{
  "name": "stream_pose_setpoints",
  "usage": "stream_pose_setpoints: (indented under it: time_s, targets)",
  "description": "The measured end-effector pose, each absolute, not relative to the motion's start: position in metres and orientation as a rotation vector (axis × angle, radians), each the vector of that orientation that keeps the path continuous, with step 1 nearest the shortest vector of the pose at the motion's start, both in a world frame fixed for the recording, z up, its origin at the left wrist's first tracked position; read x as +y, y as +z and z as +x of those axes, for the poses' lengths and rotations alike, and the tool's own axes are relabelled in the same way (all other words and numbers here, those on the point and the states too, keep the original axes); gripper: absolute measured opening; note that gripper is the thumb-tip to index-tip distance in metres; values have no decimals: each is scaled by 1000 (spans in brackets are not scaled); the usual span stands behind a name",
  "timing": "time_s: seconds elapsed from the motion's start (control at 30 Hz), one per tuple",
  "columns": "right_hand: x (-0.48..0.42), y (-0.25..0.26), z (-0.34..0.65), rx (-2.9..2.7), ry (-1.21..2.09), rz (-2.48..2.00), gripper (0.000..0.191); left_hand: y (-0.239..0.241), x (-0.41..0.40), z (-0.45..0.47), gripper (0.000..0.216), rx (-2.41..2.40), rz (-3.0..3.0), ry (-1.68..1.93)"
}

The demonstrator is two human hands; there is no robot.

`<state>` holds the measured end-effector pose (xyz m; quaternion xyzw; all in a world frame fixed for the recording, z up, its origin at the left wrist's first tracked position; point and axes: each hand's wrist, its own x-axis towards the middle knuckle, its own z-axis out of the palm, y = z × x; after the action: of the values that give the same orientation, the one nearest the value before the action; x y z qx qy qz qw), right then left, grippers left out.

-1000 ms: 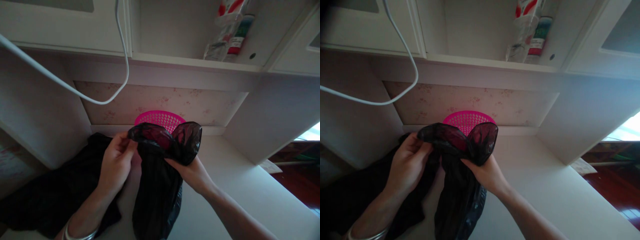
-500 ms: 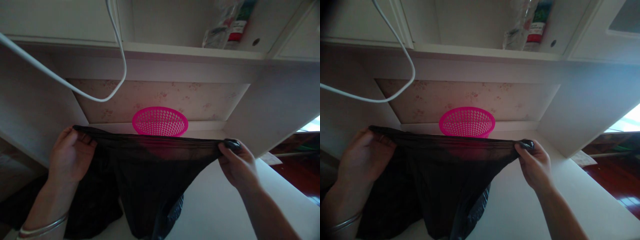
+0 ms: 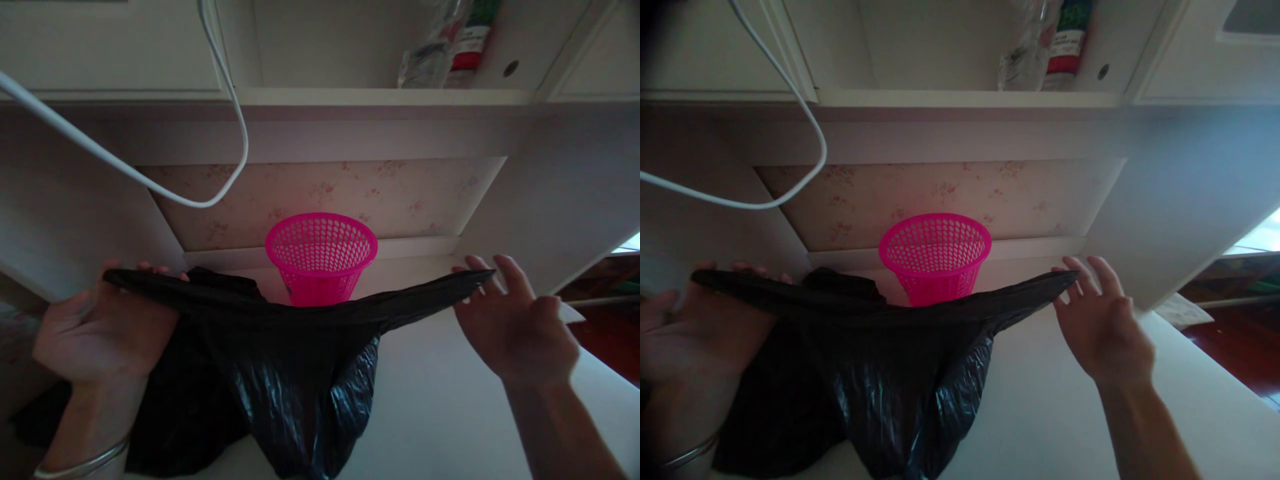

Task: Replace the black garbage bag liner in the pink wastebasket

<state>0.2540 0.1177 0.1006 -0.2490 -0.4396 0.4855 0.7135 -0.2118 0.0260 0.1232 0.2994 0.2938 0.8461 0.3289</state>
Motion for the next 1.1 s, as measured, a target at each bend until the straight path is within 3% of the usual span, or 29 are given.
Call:
stream_pose_setpoints:
  time_s: [0.1,0.17,0.23,0.37,0.43,0.67,0.87,0.93,1.03,1.1]
  targets:
    - [124,78,255,-1183,1190,-596,95,112,20,-207,49,802,874,2135]
    - [129,68,254,-1268,1212,-652,99,107,23,-205,72,869,901,2035]
    - [135,62,252,-1284,1228,-730,88,104,31,-206,76,958,890,1952]
    - [141,61,250,-1193,1073,-936,44,103,47,-213,47,1074,825,2011]
    - [140,66,249,-1126,1002,-933,32,104,48,-217,42,1072,816,2058]
    - [127,89,249,-931,1027,-683,35,113,41,-219,26,994,810,2153]
    - [126,89,257,-938,1026,-633,35,124,39,-206,31,936,816,2161]
    - [127,80,259,-1007,1056,-623,46,116,37,-204,44,936,824,2086]
    - [131,55,258,-1207,1205,-621,88,97,35,-200,80,973,840,1915]
    - [136,37,256,-1341,1312,-663,93,88,37,-195,96,1053,916,1746]
